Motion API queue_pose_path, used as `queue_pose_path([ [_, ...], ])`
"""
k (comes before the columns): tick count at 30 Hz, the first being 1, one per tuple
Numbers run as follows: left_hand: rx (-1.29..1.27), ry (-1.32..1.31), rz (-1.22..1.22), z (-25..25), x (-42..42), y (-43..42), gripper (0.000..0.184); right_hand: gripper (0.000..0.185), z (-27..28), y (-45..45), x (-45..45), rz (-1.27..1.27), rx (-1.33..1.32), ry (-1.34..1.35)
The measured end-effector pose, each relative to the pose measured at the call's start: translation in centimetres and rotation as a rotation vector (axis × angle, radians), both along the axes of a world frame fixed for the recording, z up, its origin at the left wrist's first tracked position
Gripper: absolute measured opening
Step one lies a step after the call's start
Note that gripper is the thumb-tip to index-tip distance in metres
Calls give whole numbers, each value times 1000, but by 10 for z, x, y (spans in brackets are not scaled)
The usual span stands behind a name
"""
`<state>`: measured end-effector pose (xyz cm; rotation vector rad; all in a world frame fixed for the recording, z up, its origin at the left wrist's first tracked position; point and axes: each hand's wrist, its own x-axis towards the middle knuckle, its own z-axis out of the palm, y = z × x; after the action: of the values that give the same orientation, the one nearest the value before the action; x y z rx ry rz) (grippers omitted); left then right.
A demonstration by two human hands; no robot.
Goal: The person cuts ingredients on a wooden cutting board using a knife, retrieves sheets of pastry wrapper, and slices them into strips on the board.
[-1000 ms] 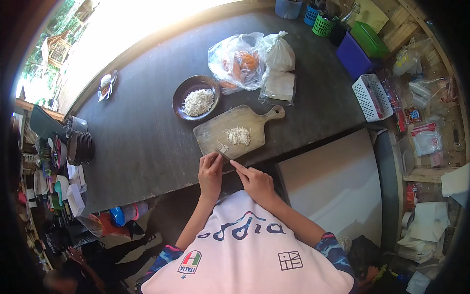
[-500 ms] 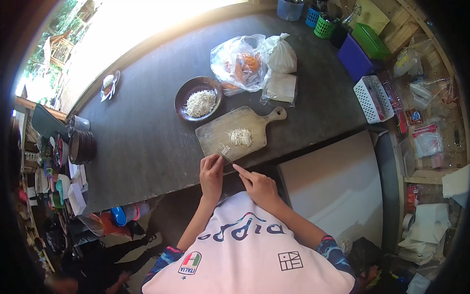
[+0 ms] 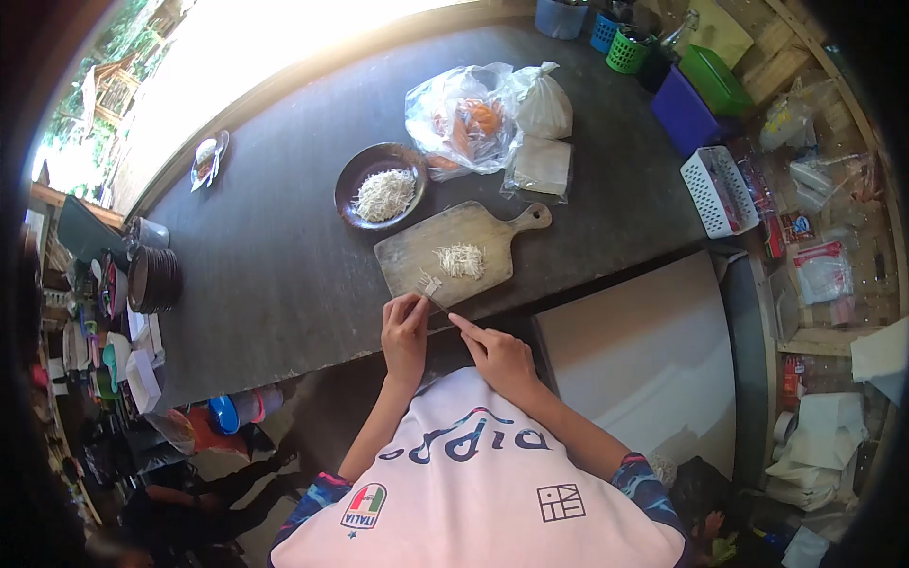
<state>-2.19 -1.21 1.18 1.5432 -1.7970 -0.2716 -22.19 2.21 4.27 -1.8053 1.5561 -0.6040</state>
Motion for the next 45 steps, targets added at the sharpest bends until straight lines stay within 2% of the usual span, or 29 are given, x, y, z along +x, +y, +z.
queue_pose_path([
  [2, 2, -2, 4, 0, 1, 2, 25, 45, -2, -9, 7, -8, -23, -68],
  [8, -6, 2, 13, -2, 1, 1, 25, 44, 9, 4, -2, 12, 55, 80],
  [14, -8, -18, 4, 2, 1, 2, 26, 45, 0, -13, 12, 10, -26, -6],
  [20, -9, 3, 19, -4, 1, 2, 27, 45, 9, 2, 2, -4, 91, 55],
  [23, -8, -8, 28, -1, 0, 3, 27, 45, -8, -9, 11, 1, -34, -42],
  [26, -27, -6, 25, -3, 2, 2, 25, 45, 0, -7, 8, 1, -33, -44],
  [29, -16, 13, 30, -4, 1, 3, 26, 44, 18, 2, 2, 6, 122, 77],
  [35, -7, -13, 13, 0, 3, 5, 29, 44, -1, -11, 12, 6, -22, -33],
  [38, -21, -18, 8, -5, 4, 6, 30, 45, 17, -1, 4, 21, 77, 67],
  [41, -8, -10, 15, -4, 3, 6, 30, 45, 12, 1, 4, 6, 67, 86],
  [45, 18, -14, 20, 2, 3, 7, 29, 45, 1, -6, 10, 14, -13, -3],
])
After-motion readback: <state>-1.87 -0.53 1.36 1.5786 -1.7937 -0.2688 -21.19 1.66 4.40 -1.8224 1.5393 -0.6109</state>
